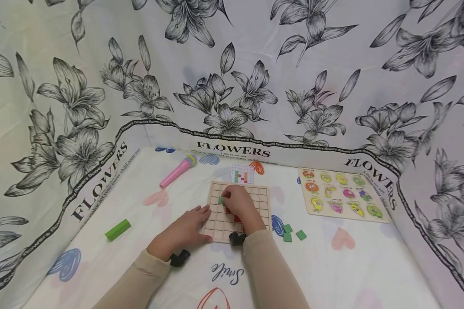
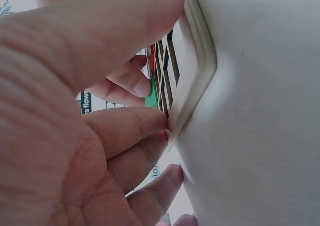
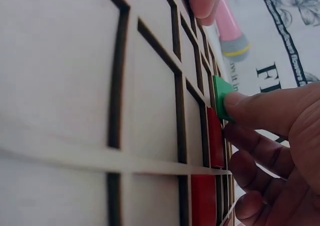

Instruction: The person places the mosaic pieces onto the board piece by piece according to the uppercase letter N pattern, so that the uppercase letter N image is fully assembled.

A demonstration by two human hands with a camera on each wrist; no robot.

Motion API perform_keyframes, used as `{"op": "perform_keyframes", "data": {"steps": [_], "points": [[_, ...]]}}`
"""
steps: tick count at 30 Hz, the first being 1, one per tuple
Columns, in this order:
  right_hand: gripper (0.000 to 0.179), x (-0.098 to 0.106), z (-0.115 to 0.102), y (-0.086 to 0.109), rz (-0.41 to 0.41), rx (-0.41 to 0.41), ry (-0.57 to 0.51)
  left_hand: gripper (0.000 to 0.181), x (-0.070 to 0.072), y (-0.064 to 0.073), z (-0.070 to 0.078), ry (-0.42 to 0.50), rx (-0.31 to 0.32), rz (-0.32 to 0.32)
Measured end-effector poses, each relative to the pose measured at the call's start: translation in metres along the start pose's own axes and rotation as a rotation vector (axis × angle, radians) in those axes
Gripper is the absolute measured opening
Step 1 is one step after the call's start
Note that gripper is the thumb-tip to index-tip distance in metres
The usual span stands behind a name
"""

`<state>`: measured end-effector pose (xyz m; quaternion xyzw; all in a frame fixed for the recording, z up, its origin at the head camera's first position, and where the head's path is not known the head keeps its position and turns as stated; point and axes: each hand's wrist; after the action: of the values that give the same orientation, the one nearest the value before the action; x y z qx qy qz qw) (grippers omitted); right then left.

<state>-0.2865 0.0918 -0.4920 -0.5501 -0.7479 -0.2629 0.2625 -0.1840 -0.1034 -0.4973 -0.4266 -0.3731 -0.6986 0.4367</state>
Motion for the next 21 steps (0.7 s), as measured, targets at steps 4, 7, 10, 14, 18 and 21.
{"op": "perform_keyframes", "data": {"steps": [4,7,10,14,18,21], "points": [[0.005,-0.002,-0.003,0.000,0.002,-0.002,0.010,0.089,0.001,0.001,0.000,0.009,-0.005,0.005],[0.006,-0.003,-0.003,0.000,0.005,-0.004,0.014,0.089,0.001,0.002,0.000,0.013,-0.006,0.006],[0.006,-0.004,-0.003,-0.001,0.013,-0.001,0.020,0.089,0.002,0.002,0.001,0.010,-0.008,0.009],[0.007,-0.004,0.000,-0.001,0.016,0.036,0.052,0.089,0.003,0.003,0.001,0.002,-0.011,0.008],[0.012,0.004,0.005,0.008,0.044,0.064,0.046,0.089,0.005,0.003,0.003,0.014,-0.013,0.001],[0.016,0.019,0.011,0.021,0.087,0.057,-0.009,0.088,0.006,0.003,0.004,0.016,-0.010,0.000]]}}
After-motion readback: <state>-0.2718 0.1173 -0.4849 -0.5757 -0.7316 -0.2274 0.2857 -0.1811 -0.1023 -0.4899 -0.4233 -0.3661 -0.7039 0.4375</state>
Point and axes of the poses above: each hand's wrist, its own y-axis away from the middle knuckle, its own x-axis out of the back of the hand, z = x × y, and after that the axes turned 8 degrees about -y, right-handed
